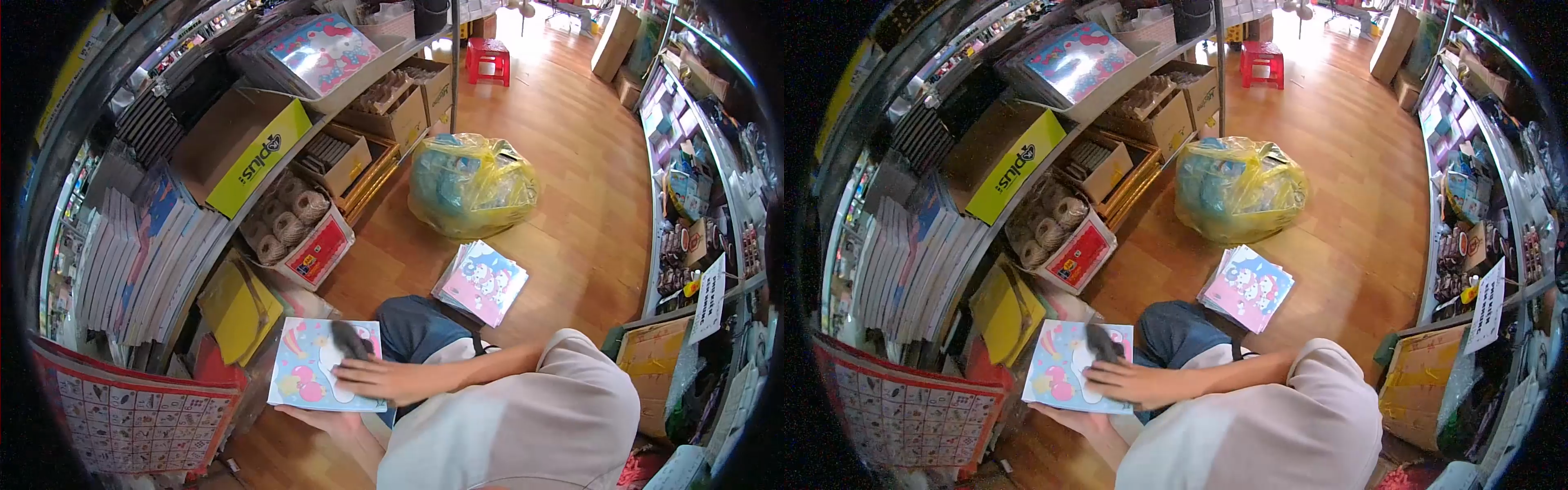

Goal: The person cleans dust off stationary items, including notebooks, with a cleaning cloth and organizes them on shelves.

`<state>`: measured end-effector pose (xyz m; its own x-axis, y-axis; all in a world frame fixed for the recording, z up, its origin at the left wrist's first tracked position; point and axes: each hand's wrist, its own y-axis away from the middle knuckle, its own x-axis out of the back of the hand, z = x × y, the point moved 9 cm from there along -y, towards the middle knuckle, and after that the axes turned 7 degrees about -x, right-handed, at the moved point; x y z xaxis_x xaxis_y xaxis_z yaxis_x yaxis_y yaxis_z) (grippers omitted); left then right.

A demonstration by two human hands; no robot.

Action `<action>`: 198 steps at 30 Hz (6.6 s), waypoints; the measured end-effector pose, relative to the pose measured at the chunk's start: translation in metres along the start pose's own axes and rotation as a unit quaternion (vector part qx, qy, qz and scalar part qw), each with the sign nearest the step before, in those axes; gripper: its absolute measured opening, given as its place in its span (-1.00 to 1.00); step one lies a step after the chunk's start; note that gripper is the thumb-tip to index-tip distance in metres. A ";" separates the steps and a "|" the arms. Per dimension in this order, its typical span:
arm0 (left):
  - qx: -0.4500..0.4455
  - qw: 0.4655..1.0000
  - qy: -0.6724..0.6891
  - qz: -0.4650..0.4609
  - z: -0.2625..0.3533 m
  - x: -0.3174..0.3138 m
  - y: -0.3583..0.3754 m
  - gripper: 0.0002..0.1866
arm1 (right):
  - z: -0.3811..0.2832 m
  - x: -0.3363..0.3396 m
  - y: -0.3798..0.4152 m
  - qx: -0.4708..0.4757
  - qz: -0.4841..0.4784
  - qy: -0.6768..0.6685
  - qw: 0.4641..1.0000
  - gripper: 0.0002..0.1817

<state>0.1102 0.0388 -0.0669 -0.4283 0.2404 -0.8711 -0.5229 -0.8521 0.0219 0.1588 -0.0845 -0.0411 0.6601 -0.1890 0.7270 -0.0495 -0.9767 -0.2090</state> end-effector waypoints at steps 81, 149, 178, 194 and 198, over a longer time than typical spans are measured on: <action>0.051 0.997 0.030 -0.041 0.024 -0.011 0.020 -0.23 | -0.012 0.033 -0.075 -0.013 0.071 0.149 0.986 -0.34; 0.075 0.636 -0.687 -0.343 0.020 0.000 -0.017 -0.51 | 0.424 -0.006 0.490 -0.766 0.101 -0.277 0.571 -0.41; -0.723 0.094 -0.642 -0.237 0.202 -0.268 -0.086 -0.75 | 0.158 0.103 0.111 -0.350 0.031 -0.215 0.911 -0.60; -0.388 0.725 -0.560 -0.101 0.072 -0.083 0.049 -0.45 | 0.122 0.038 0.062 -0.344 0.236 -0.668 0.616 -0.31; 0.039 0.984 0.167 0.039 0.014 0.002 0.040 -0.35 | 0.071 0.029 0.047 -0.330 0.211 -0.666 0.635 -0.37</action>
<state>0.0783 0.0120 -0.0613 -0.2108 -0.0014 -0.9775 -0.5578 -0.8211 0.1215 0.2291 -0.1290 -0.0766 0.5099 -0.6240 -0.5922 -0.4462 -0.7804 0.4381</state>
